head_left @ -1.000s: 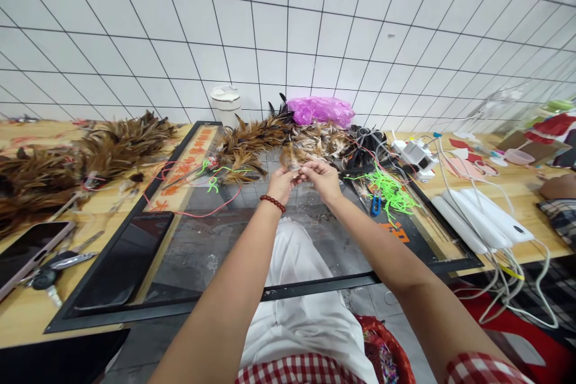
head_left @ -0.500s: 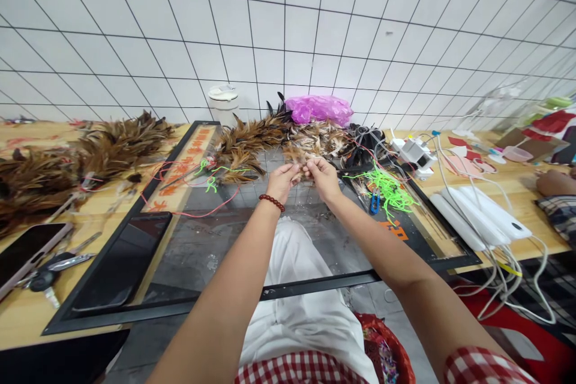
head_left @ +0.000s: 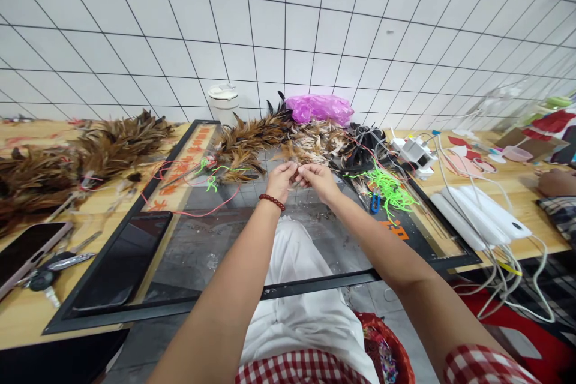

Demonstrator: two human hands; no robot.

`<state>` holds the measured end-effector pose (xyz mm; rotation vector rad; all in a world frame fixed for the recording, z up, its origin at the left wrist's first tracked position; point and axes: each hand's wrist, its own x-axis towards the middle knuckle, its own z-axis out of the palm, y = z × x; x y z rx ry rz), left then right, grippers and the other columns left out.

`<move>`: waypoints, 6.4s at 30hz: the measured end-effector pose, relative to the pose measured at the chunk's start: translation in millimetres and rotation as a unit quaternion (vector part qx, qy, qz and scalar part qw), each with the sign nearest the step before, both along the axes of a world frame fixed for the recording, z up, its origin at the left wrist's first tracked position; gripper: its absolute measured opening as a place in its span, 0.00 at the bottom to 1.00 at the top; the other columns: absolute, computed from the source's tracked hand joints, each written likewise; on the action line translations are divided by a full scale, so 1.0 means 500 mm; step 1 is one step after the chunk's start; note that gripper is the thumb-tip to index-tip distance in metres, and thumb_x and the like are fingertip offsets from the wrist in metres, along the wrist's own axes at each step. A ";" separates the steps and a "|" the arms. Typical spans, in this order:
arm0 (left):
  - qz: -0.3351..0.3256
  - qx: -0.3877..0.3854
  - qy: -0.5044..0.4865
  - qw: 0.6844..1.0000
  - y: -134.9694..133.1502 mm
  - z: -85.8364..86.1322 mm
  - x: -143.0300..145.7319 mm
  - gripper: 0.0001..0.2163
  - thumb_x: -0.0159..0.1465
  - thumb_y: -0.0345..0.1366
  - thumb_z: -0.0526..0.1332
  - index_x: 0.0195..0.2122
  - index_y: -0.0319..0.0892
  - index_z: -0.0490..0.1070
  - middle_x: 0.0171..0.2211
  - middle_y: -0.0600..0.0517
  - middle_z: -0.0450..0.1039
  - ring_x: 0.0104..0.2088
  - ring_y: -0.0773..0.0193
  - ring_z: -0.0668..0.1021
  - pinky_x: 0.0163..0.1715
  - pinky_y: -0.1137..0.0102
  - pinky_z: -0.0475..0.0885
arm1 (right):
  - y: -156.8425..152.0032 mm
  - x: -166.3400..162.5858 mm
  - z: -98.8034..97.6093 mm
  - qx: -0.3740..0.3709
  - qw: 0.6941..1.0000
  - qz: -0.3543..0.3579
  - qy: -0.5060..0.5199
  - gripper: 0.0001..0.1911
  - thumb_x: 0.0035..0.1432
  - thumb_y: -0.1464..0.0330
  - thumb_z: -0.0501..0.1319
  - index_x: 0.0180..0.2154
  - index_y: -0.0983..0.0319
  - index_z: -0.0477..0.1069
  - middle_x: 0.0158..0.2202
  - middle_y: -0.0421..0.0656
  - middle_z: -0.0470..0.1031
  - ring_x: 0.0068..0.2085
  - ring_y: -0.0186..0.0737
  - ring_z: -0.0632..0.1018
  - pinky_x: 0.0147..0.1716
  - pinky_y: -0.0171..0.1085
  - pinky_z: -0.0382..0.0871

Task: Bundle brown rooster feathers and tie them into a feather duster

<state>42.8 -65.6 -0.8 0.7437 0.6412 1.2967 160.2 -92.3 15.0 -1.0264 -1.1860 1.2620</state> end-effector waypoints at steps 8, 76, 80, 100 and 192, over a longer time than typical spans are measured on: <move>-0.001 0.017 -0.002 1.000 -0.004 0.007 0.000 0.09 0.47 0.35 0.71 0.25 0.37 0.73 0.22 0.53 0.71 0.23 0.72 0.71 0.27 0.74 0.67 | -0.001 0.001 0.000 -0.009 1.000 0.002 0.023 0.17 0.42 0.56 0.68 0.27 0.63 0.72 0.22 0.37 0.73 0.19 0.25 0.68 0.19 0.27 0.62; 0.064 0.005 0.031 0.997 0.003 -0.004 0.008 0.12 0.47 0.37 0.71 0.27 0.36 0.72 0.25 0.49 0.75 0.25 0.71 0.75 0.27 0.74 0.69 | 0.001 0.059 0.007 0.326 0.728 -0.109 -0.593 0.10 0.61 0.71 0.51 0.38 0.62 0.70 0.35 0.46 0.74 0.38 0.42 0.72 0.38 0.38 0.57; 0.054 0.005 0.074 0.996 -0.001 -0.003 0.014 0.11 0.46 0.37 0.71 0.26 0.36 0.74 0.25 0.49 0.76 0.25 0.69 0.75 0.28 0.72 0.70 | 0.001 0.061 0.003 0.335 0.705 -0.114 -0.614 0.10 0.60 0.70 0.52 0.37 0.62 0.72 0.34 0.47 0.74 0.37 0.43 0.72 0.37 0.39 0.57; 0.065 0.000 0.083 0.994 -0.003 0.003 0.013 0.07 0.51 0.33 0.67 0.25 0.34 0.72 0.24 0.48 0.75 0.24 0.70 0.75 0.28 0.73 0.71 | 0.005 0.064 -0.004 0.293 0.700 -0.137 -0.636 0.11 0.61 0.68 0.53 0.38 0.60 0.75 0.33 0.45 0.75 0.38 0.42 0.70 0.38 0.39 0.53; -0.068 0.023 0.064 0.995 -0.021 0.014 0.005 0.08 0.50 0.33 0.69 0.27 0.35 0.72 0.25 0.50 0.74 0.24 0.72 0.74 0.29 0.74 0.70 | 0.025 0.040 -0.002 0.079 0.995 -0.058 -0.024 0.15 0.43 0.58 0.67 0.25 0.62 0.70 0.24 0.37 0.72 0.25 0.32 0.71 0.29 0.34 0.67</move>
